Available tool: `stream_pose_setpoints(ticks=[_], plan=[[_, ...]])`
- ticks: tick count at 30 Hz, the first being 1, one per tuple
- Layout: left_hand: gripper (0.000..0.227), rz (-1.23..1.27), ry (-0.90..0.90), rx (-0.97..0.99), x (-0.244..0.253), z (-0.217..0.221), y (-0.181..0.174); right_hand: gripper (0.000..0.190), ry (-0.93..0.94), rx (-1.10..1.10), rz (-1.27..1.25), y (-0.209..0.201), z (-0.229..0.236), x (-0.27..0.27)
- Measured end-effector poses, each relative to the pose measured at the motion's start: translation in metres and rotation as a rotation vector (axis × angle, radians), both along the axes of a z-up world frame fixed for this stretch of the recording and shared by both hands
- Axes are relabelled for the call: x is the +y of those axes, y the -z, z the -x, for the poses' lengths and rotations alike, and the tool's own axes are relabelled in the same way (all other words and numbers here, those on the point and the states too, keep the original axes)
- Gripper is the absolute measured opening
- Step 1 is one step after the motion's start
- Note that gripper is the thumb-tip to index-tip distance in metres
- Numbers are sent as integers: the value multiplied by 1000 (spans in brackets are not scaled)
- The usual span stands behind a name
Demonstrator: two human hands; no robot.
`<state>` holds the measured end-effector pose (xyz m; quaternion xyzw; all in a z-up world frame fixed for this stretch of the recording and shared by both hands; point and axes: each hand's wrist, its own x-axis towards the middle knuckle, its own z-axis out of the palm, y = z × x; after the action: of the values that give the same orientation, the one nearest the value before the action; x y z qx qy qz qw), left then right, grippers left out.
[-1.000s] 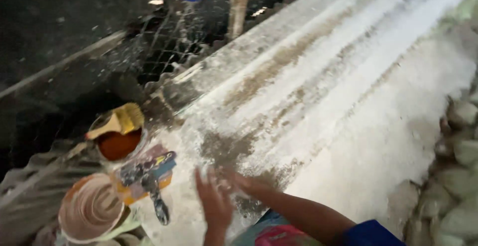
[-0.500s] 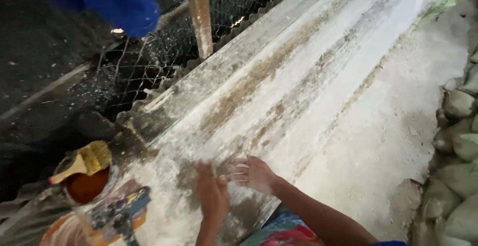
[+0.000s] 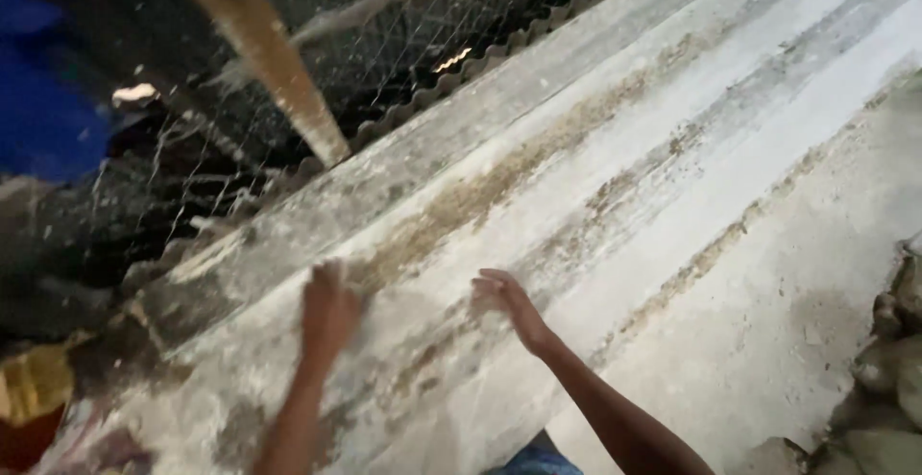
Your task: The person uses a yellow sponge to wipe a white, dusty surface, likely a workbench or table. They scrub the surface repeatedly to remove white powder and debris, moving the sponge back and forth across the area. The person also briefly handles a trowel and a bucket during the process.
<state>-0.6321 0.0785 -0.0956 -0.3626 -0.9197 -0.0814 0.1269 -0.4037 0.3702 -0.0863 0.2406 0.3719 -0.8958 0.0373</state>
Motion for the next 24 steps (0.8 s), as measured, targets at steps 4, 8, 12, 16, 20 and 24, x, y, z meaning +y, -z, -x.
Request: stream_pose_setpoints(ticks=[4, 8, 12, 16, 20, 24], plan=[[66, -73, -88, -76, -3, 123, 9, 52, 101, 25, -1126, 40, 1, 19], [90, 86, -211, -286, 26, 166, -17, 38, 74, 337, -1688, -30, 10, 3], [113, 256, -355, -338, 34, 163, -26, 51, 17, 164, -1593, -10, 7, 4], [103, 374, -355, -109, 24, 178, -12, 43, 34, 257, -1597, -34, 14, 4], [110, 425, -391, -74, 30, 165, -47, 44, 49, 262, -1593, -36, 13, 3], [60, 442, -302, 299, 20, 112, -69, 53, -88, 79, -1501, 8, 14, 17]])
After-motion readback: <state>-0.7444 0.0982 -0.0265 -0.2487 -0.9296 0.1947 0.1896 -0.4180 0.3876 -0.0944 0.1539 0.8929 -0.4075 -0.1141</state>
